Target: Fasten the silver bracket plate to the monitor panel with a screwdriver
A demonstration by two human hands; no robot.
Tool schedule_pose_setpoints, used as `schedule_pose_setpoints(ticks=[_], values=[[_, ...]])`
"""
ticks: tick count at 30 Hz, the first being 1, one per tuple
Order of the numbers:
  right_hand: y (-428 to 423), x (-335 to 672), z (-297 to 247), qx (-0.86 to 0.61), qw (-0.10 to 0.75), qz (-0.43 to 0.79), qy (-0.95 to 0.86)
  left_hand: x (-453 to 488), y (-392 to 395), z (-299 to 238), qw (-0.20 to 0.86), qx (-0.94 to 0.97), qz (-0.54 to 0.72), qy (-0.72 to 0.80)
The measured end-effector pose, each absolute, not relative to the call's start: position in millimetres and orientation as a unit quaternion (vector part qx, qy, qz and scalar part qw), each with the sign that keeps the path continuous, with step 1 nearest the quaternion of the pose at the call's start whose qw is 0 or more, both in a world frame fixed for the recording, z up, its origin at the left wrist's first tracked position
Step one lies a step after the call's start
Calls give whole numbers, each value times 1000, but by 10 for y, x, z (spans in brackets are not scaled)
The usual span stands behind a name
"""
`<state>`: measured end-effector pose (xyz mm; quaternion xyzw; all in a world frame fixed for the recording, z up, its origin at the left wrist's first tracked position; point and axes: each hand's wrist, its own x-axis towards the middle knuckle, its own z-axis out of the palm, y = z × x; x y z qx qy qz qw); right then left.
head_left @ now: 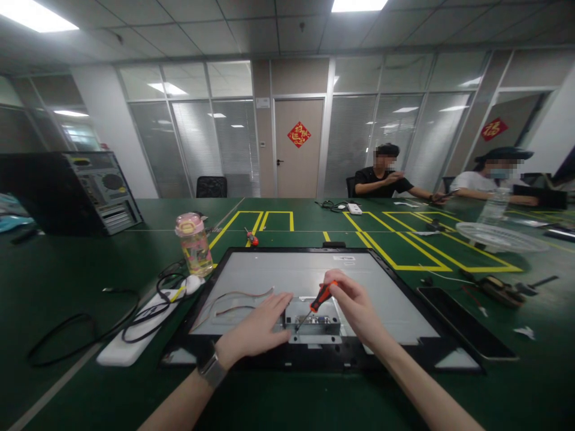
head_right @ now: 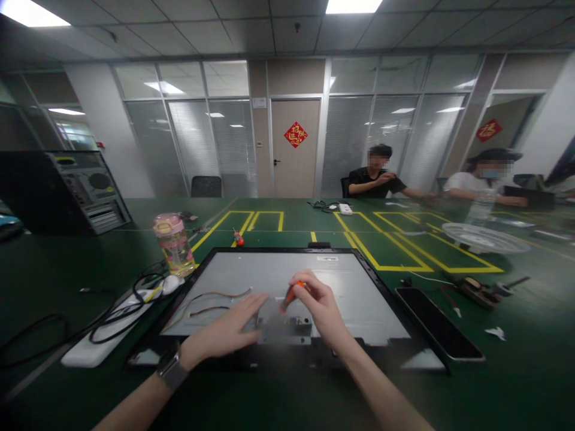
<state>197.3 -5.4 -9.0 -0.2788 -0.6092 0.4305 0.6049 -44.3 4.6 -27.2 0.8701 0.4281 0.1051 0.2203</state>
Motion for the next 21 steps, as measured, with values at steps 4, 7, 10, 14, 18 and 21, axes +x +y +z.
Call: schedule_pose_setpoints(ticks=[4,7,10,14,18,21], values=[[-48,2004,-60,-309,593,443,-597,-454,39,-271,218,874,115,419],[-40,2005,-64,-304,595,463,-582,-456,35,-261,220,872,112,422],[-26,1996,-90,-284,606,463,-582,-450,40,-260,219,870,106,428],[-35,1990,-93,-283,597,477,-580,-448,51,-278,207,878,108,417],[-53,1986,-80,-297,589,474,-583,-447,45,-272,202,881,107,414],[-42,1992,-99,-294,602,450,-590,-438,39,-252,204,877,99,424]])
